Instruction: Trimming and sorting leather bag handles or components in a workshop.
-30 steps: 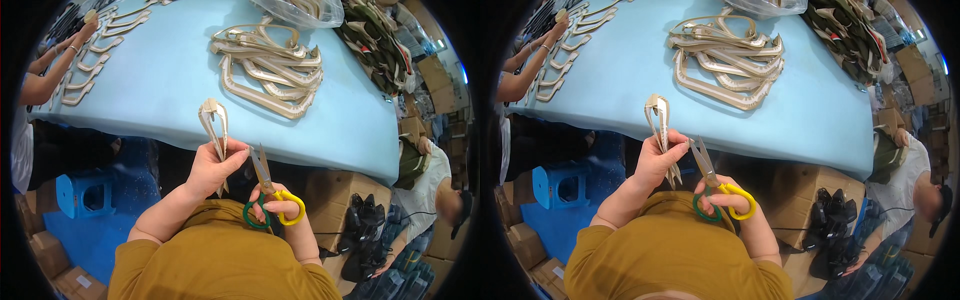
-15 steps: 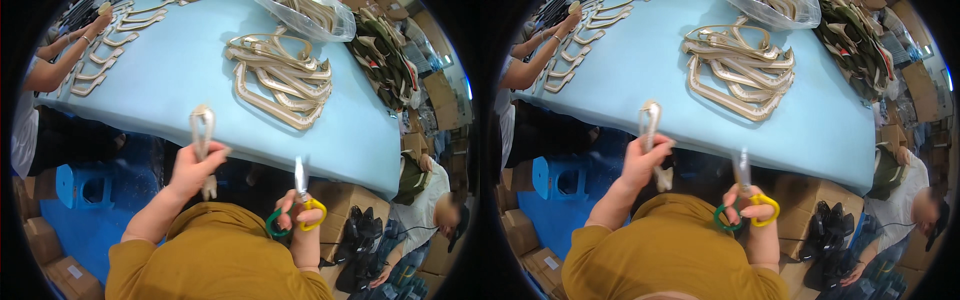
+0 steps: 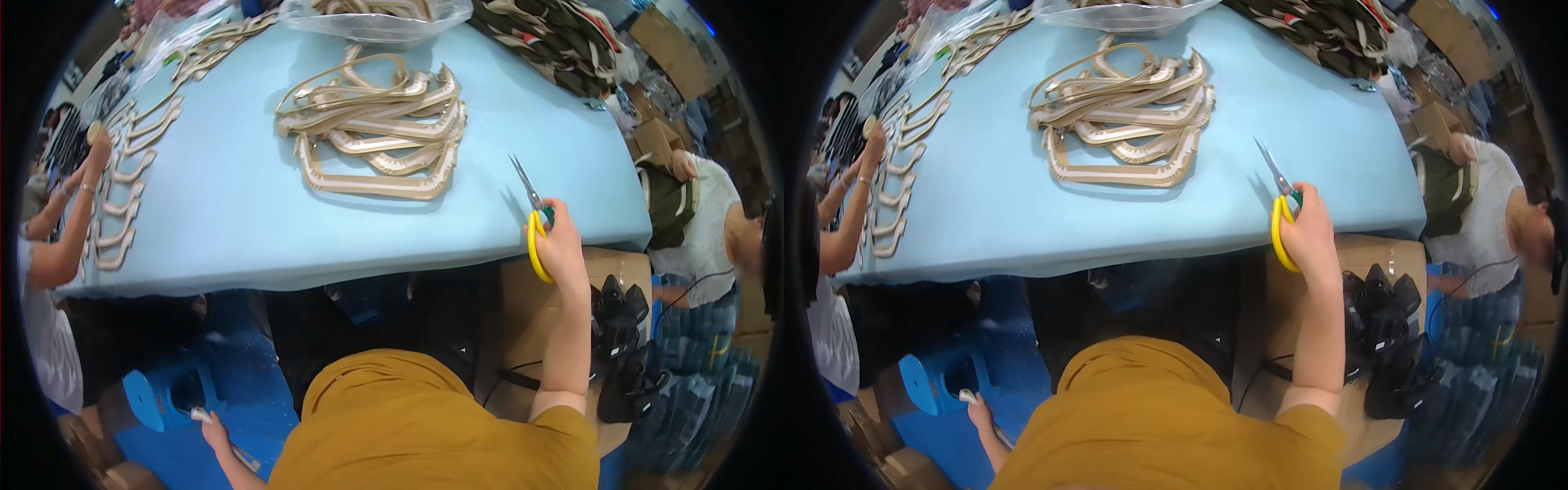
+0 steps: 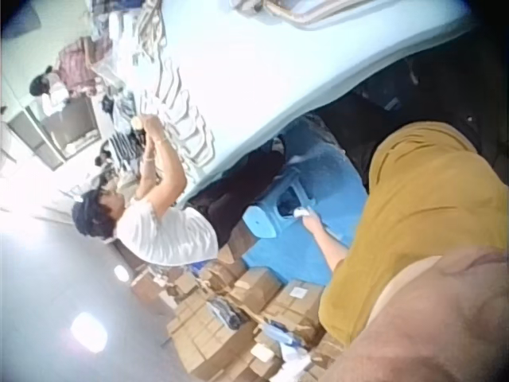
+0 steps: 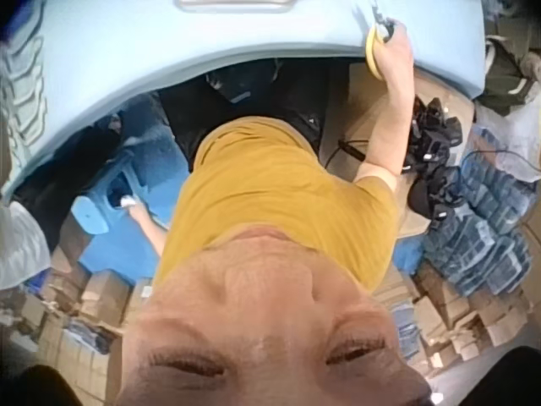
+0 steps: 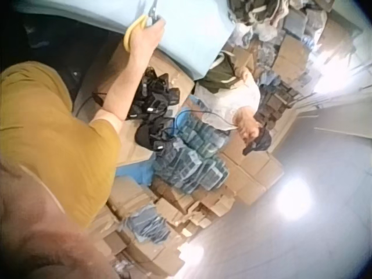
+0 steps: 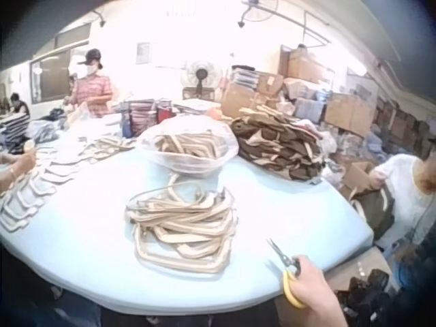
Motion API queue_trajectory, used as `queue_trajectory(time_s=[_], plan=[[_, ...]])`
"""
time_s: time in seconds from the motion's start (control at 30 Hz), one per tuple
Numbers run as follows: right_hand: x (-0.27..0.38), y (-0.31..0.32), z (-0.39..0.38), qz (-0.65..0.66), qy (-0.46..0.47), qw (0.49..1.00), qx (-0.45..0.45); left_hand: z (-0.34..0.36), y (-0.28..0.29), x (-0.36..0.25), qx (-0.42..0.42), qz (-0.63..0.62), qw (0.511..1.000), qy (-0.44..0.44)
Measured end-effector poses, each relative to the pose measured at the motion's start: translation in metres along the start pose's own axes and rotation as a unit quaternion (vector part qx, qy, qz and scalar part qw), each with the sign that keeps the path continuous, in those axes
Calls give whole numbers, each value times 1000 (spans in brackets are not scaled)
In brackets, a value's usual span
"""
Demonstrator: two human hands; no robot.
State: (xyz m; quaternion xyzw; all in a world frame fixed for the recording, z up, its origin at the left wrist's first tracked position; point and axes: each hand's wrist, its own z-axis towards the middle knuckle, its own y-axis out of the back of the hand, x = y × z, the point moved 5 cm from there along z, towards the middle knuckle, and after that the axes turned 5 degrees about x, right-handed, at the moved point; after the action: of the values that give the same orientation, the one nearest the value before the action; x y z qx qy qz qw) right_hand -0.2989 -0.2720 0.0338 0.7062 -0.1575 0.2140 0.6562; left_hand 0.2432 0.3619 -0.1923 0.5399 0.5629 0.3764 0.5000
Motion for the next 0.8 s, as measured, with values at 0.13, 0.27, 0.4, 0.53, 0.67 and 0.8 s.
queue_trajectory(time_s=[0.13, 0.27, 0.4, 0.53, 0.67, 0.8], plan=[[-13, 3, 32, -13, 32, 999, -34, 39, 55, -10, -64, -57, 994, 62], [-4, 1, 49, -62, 95, 990, -87, 3, 172, -173, -291, -114, 944, -105], [5, -10, 42, -96, 153, 975, -126, -30, 231, -303, -336, -141, 902, -232], [18, -15, 32, -89, 144, 978, -123, -53, 218, -382, -312, -261, 803, -435], [25, -22, 55, -13, 164, 981, -98, -95, 196, -460, -346, -175, 676, -627], [50, -8, 67, 105, 173, 973, -110, -92, 181, -511, -282, -245, 682, -629]])
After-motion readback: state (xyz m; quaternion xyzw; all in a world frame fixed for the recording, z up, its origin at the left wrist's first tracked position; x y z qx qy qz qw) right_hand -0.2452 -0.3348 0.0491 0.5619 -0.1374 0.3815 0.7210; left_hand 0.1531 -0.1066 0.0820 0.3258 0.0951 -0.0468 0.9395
